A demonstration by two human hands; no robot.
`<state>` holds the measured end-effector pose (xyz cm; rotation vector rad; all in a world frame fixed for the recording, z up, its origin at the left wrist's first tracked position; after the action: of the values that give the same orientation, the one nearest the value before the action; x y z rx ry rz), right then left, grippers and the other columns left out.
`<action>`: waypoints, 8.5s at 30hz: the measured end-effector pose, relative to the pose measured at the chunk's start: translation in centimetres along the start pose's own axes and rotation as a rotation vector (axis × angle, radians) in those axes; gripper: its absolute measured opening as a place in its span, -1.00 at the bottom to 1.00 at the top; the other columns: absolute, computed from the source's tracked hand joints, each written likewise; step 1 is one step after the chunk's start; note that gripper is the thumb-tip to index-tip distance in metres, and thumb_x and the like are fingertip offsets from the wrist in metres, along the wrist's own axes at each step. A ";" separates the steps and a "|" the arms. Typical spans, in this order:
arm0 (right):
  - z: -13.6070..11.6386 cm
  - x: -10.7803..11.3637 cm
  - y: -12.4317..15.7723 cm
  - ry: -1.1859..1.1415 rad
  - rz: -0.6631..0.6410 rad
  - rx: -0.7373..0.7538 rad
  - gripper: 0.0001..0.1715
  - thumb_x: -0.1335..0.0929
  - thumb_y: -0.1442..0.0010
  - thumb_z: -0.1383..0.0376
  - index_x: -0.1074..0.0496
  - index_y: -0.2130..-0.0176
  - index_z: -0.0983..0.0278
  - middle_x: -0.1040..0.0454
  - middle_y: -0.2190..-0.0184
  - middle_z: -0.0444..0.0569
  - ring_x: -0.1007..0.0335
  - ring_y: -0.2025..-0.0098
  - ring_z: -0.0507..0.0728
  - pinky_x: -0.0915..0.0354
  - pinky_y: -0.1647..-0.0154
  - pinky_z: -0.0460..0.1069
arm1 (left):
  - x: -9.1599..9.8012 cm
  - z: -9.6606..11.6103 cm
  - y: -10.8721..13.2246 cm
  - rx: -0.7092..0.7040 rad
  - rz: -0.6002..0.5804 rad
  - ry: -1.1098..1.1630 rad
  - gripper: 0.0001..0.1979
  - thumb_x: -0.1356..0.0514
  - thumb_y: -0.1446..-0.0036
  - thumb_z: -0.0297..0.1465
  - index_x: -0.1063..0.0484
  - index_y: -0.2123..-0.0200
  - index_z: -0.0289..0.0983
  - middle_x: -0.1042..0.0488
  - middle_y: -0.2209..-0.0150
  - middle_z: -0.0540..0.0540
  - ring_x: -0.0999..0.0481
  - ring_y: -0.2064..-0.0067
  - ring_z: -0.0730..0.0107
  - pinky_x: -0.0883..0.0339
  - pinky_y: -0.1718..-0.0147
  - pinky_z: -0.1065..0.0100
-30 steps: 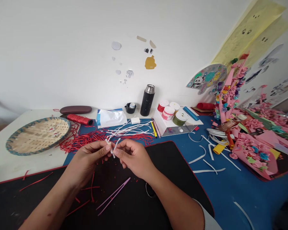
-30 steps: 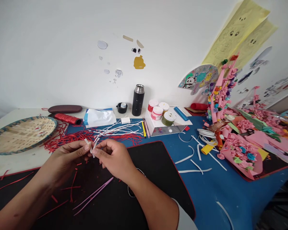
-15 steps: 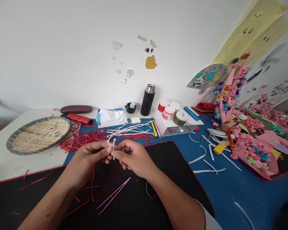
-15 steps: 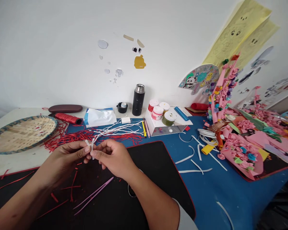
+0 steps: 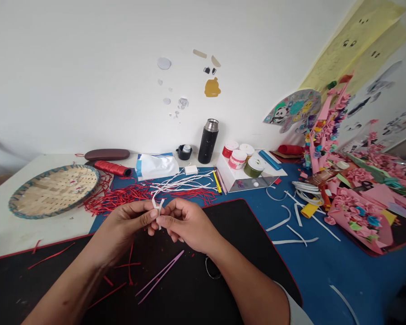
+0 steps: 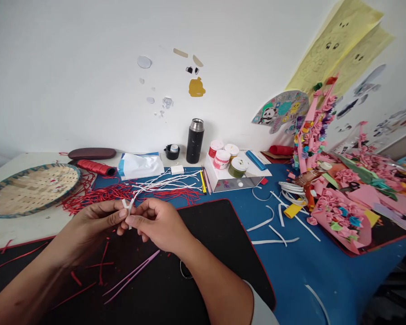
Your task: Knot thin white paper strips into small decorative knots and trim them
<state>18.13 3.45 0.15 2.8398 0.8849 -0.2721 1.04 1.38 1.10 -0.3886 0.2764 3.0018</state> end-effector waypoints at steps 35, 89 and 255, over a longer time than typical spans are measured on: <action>-0.5 -0.2 0.3 -0.203 -0.022 -0.062 -0.48 -0.56 -0.15 -0.07 -0.60 0.13 0.28 -0.33 0.62 -0.28 -0.21 0.64 -0.05 -0.04 0.64 -0.10 | -0.3 -0.5 0.8 0.240 -0.259 0.122 -0.68 -0.58 -0.01 -0.14 -0.75 0.37 -0.30 -0.61 0.44 -0.12 -0.49 0.44 0.44 -0.41 0.42 0.48; 0.5 0.5 -0.3 0.219 0.201 0.119 -0.72 -0.39 -0.37 0.08 -0.48 0.17 0.25 -0.37 0.56 -0.25 -0.32 0.57 0.00 -0.26 0.48 -0.07 | -0.2 0.9 0.5 -0.150 0.207 -0.382 -0.60 -0.55 0.07 -0.04 -0.71 0.20 -0.11 -0.72 0.35 -0.08 -0.61 0.30 0.13 -0.40 0.34 0.31; 0.9 0.2 -0.3 0.152 0.086 0.057 -0.70 -0.43 -0.36 0.07 -0.48 0.20 0.26 -0.47 0.47 -0.18 -0.40 0.56 -0.01 -0.32 0.48 -0.09 | 1.1 -0.3 -0.4 0.052 0.215 -0.046 -0.63 -0.66 0.36 -0.20 -0.75 0.44 -0.24 -0.65 0.51 -0.09 -0.56 0.45 0.36 -0.41 0.43 0.43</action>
<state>18.03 3.66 -0.76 2.9741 0.7911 -0.0725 0.10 1.77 0.46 -0.3026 0.4161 3.1995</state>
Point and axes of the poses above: each hand's wrist, its own y-axis away from the middle knuckle, its own x-axis out of the back of the hand, z = x × y, the point moved 2 cm from there along -y, towards the middle knuckle
